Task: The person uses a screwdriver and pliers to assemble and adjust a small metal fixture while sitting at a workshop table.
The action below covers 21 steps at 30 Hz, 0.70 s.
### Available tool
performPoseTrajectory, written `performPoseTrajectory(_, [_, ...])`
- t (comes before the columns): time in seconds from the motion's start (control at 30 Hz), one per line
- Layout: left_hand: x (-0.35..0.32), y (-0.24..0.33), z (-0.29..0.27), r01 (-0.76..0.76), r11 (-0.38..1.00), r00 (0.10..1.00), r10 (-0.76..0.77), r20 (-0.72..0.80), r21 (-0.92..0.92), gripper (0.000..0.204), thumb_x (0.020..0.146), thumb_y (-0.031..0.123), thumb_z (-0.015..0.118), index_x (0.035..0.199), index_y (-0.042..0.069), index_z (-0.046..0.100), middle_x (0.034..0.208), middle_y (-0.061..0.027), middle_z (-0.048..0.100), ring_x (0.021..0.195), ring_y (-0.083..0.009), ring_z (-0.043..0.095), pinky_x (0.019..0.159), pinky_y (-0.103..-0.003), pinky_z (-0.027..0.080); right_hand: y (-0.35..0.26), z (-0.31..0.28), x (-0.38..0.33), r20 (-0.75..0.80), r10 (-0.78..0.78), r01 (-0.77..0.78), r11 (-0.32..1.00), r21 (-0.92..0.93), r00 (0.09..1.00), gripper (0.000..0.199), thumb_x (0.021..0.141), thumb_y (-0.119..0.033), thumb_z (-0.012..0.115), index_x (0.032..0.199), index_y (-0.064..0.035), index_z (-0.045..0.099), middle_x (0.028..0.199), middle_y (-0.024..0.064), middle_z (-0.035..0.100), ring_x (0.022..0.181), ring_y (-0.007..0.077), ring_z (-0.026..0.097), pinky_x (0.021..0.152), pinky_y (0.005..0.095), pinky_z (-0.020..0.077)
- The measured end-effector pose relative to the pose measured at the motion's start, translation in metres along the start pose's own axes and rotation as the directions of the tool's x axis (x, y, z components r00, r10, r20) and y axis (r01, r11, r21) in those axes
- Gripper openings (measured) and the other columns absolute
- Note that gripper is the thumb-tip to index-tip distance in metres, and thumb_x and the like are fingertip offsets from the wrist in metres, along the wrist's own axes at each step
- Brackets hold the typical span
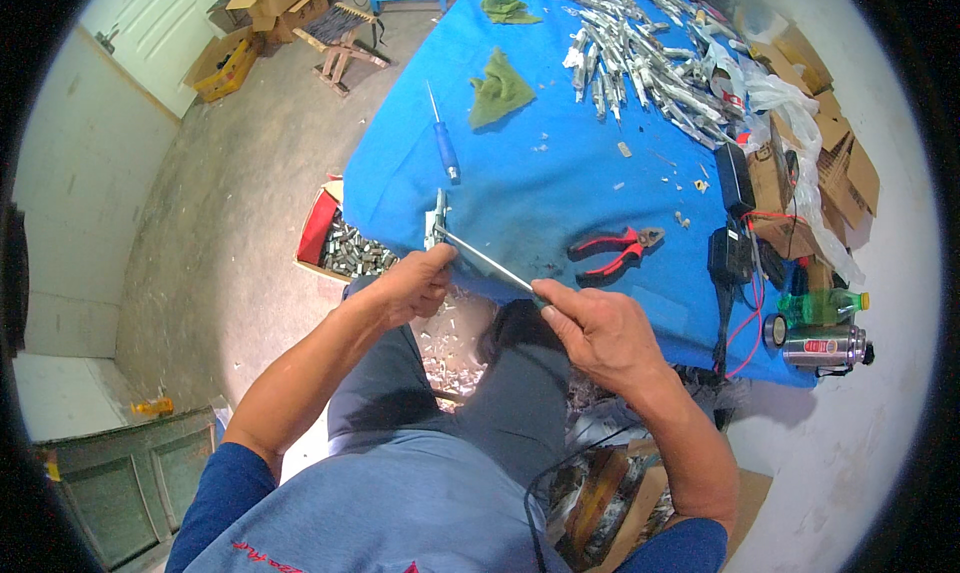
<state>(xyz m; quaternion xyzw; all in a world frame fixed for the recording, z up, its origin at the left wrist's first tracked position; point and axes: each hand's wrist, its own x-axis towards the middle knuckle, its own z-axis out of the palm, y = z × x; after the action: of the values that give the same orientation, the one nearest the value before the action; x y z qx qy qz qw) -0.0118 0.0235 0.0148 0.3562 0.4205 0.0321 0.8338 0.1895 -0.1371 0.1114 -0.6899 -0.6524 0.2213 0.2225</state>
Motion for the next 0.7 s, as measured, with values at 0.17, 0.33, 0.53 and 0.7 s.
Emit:
performPoseTrajectory(0.17, [0.009,-0.01,-0.006,-0.02,0.999,1.0,0.02,0.003,-0.033,0.041,0.094,0.044,0.05,0.063,0.019,0.037,0.054,0.0059,0.03,0.041,-0.0071,0.023,0.039,-0.025,0.015,-0.002,-0.009,0.011,0.118,0.087,-0.107,0.979,0.175,0.989,0.031,0.091,-0.016,0.06,0.121,-0.0082,0.062,0.065,0.0095,0.057,0.056,0.019,0.057,0.055,0.0353,0.0446])
performPoseTrajectory(0.33, [0.006,-0.006,-0.002,-0.045,0.999,0.999,0.044,-0.025,-0.019,0.043,0.094,0.046,0.05,0.063,0.019,0.037,0.053,0.0051,0.032,0.041,-0.0069,0.024,0.038,-0.025,0.016,-0.008,-0.014,0.021,0.383,0.333,-0.485,0.761,0.429,0.862,0.031,0.094,-0.02,0.058,0.121,-0.0051,0.061,0.063,0.0032,0.055,0.058,0.0072,0.054,0.053,0.0286,0.0427])
performPoseTrajectory(0.53, [-0.004,0.003,-0.008,-0.009,1.0,1.0,0.008,-0.014,-0.019,0.046,0.093,0.046,0.051,0.059,0.021,0.034,0.051,0.0059,0.029,0.04,-0.0076,0.021,0.039,-0.026,0.014,0.005,0.02,0.002,0.145,0.244,-0.282,0.882,0.377,0.959,0.031,0.092,-0.019,0.059,0.121,-0.0109,0.063,0.068,0.0105,0.061,0.057,0.0194,0.058,0.055,0.0332,0.0453])
performPoseTrajectory(0.7, [-0.002,-0.001,-0.007,0.005,0.999,1.0,-0.005,-0.017,-0.036,0.046,0.091,0.044,0.053,0.058,0.021,0.032,0.051,0.0069,0.027,0.04,-0.0075,0.021,0.039,-0.026,0.013,-0.01,0.021,-0.009,-0.064,0.056,-0.058,0.998,-0.027,0.996,0.028,0.087,-0.018,0.063,0.114,-0.0125,0.066,0.075,0.0146,0.063,0.069,0.0325,0.062,0.061,0.0409,0.0475])
